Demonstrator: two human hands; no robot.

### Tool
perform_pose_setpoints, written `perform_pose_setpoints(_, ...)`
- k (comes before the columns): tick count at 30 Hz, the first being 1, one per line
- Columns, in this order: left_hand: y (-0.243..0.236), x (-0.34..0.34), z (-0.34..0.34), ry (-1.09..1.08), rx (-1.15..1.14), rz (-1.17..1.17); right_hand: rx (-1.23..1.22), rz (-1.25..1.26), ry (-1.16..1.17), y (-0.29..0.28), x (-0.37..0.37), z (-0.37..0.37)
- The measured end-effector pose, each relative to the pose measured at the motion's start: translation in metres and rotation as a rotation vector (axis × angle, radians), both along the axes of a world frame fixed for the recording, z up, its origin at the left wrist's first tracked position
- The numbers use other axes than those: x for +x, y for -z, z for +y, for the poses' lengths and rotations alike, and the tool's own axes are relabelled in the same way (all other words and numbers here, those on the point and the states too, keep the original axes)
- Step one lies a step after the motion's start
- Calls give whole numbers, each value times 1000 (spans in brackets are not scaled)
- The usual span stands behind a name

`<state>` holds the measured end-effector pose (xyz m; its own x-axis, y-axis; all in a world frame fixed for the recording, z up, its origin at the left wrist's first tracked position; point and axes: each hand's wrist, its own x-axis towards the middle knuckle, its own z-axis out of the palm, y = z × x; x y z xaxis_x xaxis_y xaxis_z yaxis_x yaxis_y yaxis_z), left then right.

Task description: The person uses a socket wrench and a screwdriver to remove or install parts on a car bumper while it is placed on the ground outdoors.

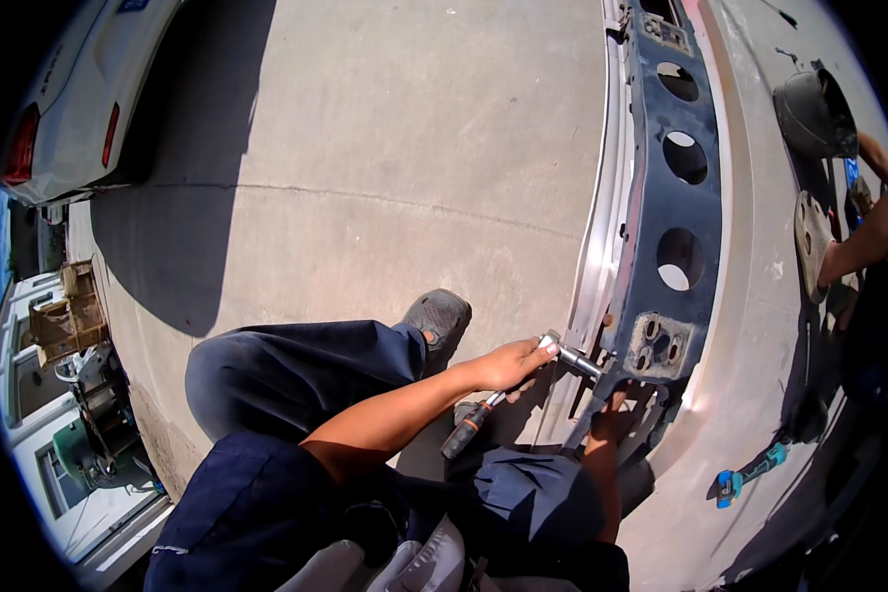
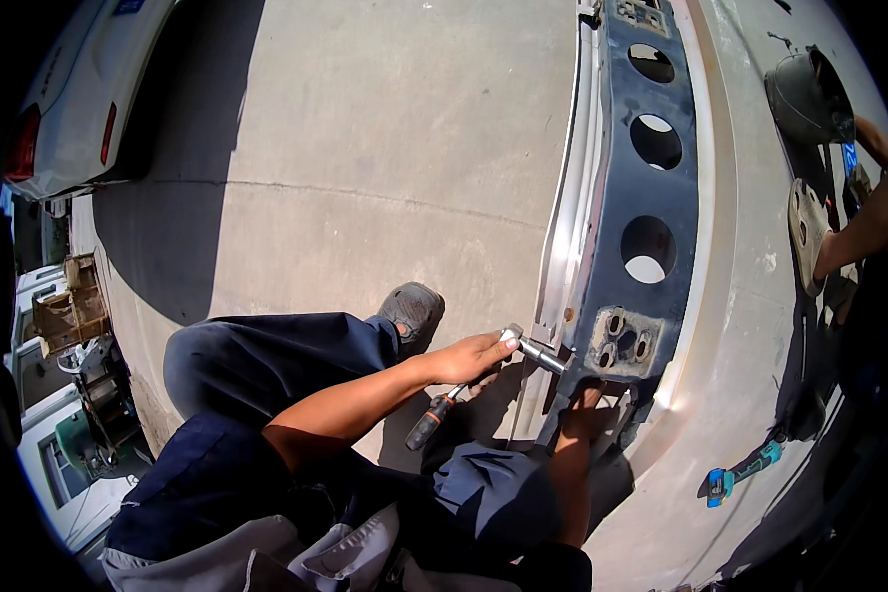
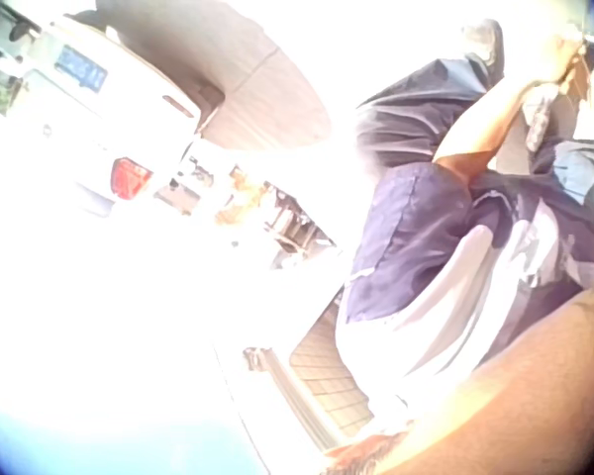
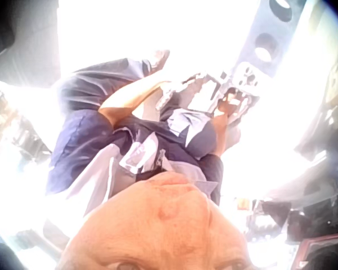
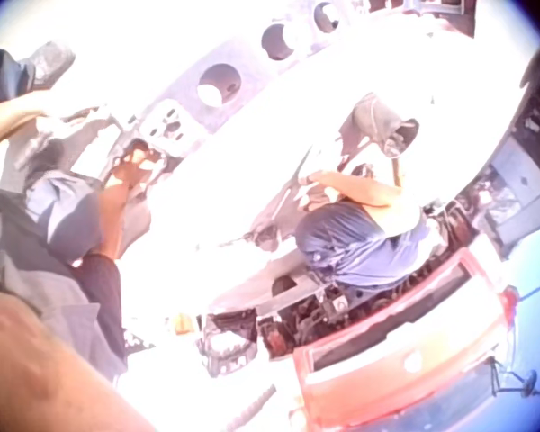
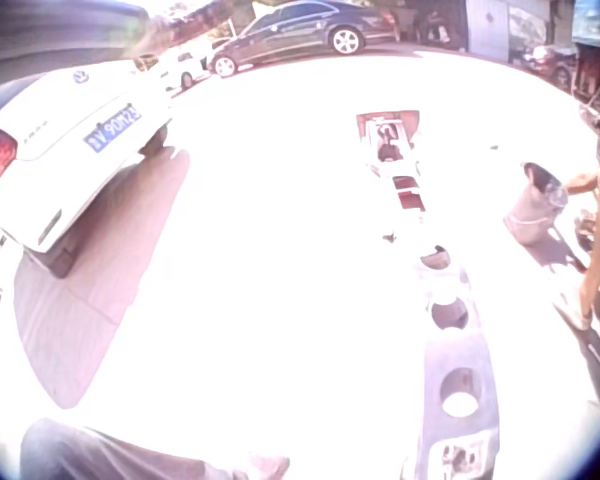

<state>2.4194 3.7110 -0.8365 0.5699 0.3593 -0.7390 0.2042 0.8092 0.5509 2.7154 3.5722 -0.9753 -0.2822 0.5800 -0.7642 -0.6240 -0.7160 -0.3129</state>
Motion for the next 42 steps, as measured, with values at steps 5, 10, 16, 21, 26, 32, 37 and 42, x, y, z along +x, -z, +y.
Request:
perform_pose_setpoints(5, 27, 1, -33, 116, 542, 122, 95, 116, -10, 7, 0, -7)
perform_pose_setpoints(10, 9, 5, -17, -92, -14, -26, 45, -18, 29, 8, 9, 9)
perform_pose_setpoints(16, 5, 10, -2, -38, -39, -33, 35, -67, 62, 5, 16, 15)
perform_pose_setpoints(21, 26, 2, -33, 134, 583, 139, -23, -59, 26, 1, 4, 8)
perform_pose_setpoints(26, 15, 4, -20, -98, -133, -36, -73, -525, 44, 4, -17, 16)
perform_pose_setpoints(32, 21, 5, -12, -123, -28, -46, 30, -703, -90, 6, -3, 29)
perform_pose_setpoints(37, 34, 5, -35, -69, 389, -12, 58, -767, -160, 6, 1, 37)
perform_pose_setpoints(42, 28, 7, -36, 18, 301, 106, 87, -812, -214, 5, 3, 45)
